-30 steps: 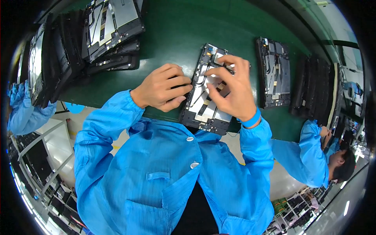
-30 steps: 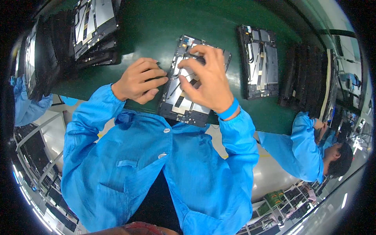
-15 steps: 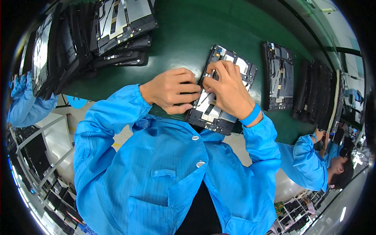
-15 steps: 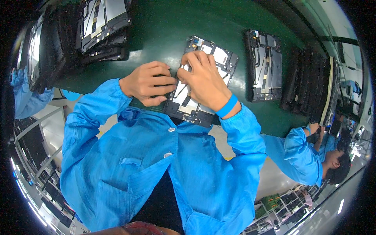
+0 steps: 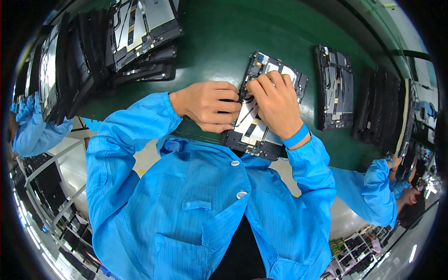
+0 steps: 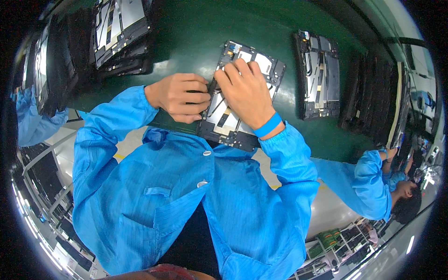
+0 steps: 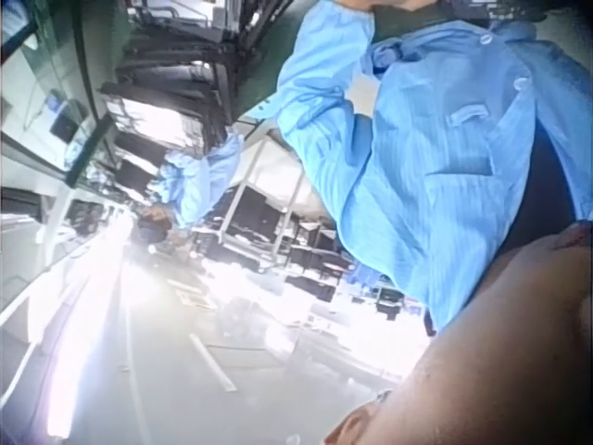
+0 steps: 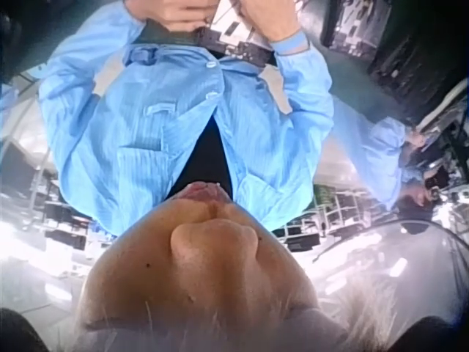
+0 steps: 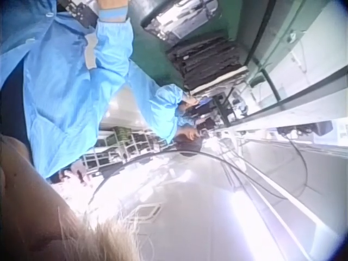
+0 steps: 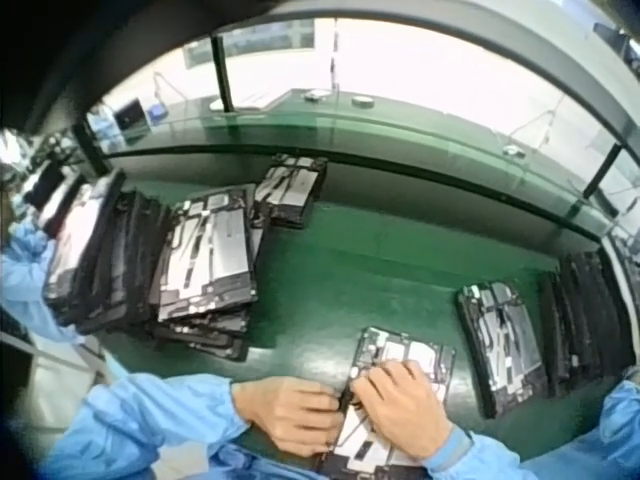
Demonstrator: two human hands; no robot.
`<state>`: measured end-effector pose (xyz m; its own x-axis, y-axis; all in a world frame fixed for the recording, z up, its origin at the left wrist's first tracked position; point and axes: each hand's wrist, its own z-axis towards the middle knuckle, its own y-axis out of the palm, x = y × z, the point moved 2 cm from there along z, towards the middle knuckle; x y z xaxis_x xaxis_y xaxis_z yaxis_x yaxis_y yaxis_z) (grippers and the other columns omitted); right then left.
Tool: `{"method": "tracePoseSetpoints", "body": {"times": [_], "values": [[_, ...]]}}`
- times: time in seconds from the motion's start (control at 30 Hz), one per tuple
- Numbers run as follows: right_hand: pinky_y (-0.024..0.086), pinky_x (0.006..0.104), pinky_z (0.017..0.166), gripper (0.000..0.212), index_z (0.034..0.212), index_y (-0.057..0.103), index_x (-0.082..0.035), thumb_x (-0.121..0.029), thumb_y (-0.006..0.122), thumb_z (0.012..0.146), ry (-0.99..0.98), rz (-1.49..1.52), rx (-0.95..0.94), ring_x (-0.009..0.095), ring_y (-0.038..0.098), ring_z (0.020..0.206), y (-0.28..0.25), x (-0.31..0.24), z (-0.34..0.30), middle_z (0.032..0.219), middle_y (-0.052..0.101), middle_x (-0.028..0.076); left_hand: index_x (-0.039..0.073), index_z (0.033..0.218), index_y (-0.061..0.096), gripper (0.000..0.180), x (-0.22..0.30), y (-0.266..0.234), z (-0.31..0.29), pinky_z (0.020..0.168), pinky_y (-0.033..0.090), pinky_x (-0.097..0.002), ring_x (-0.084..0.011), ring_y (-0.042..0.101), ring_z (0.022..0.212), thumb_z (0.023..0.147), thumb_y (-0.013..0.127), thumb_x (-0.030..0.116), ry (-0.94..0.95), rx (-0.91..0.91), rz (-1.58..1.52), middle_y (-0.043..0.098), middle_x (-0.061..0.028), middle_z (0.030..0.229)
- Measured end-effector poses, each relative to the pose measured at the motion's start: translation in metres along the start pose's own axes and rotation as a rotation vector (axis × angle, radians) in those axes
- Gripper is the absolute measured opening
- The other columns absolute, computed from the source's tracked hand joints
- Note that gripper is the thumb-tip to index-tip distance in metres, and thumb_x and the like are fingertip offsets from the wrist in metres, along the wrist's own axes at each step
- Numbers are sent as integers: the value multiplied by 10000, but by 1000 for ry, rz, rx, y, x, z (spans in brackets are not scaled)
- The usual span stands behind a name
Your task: The person assembles electronic tablets on a conveyor belt by connecting internal wires and ribbon cables into device frames by hand, sliding finished units down the line and taking new ones.
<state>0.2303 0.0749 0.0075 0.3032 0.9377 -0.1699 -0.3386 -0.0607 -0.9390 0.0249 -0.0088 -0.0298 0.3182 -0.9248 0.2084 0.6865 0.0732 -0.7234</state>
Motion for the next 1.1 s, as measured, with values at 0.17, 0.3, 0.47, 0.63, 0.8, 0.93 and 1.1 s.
{"method": "tracePoseSetpoints", "body": {"times": [0.17,0.3,0.47,0.63,0.8,0.93,1.1], "values": [[472,431,848,286,1046,687,-83,-13,767,780,27,0,64,284,603,989,1,4,-1,993,630,49,6,958,772,266,-6,-3,1,921,615,-460,-312,707,925,890,781,264,47,11,54,745,-117,1017],[467,430,823,259,1026,689,-74,9,769,794,56,31,79,290,589,955,2,6,-1,972,611,56,-5,1004,791,283,-16,-6,3,951,616,-464,-324,715,966,893,789,256,17,-12,129,757,-125,1045],[476,425,831,187,1002,654,-71,-91,721,828,51,6,67,282,599,979,5,8,-2,976,608,78,-13,1022,796,293,-21,-4,3,960,617,-462,-324,716,988,898,787,252,-18,-12,130,762,-121,1052],[476,429,834,197,1015,651,-70,-86,718,830,51,22,72,289,597,982,4,7,-2,980,593,84,-18,1031,800,302,-20,-7,7,963,619,-463,-324,718,1000,894,790,252,3,-31,121,767,-119,1057],[478,428,838,201,1023,647,-70,-84,715,835,66,54,82,297,595,991,9,10,-3,991,585,91,-28,1027,800,320,-23,-9,6,924,629,-453,-328,720,987,871,810,251,-19,-12,50,765,-132,1060],[481,430,839,209,1025,644,-67,-75,717,830,76,62,77,301,595,991,10,10,-3,995,585,92,-29,1028,796,326,-25,-7,2,877,632,-442,-330,719,956,862,825,250,-44,-6,3,761,-141,1066],[486,436,834,270,1029,645,-63,-28,747,781,90,85,86,310,592,989,11,10,-5,999,586,96,-31,1041,790,308,-26,-5,2,844,620,-440,-332,709,928,879,827,229,-44,-18,-53,753,-146,1069]]}}
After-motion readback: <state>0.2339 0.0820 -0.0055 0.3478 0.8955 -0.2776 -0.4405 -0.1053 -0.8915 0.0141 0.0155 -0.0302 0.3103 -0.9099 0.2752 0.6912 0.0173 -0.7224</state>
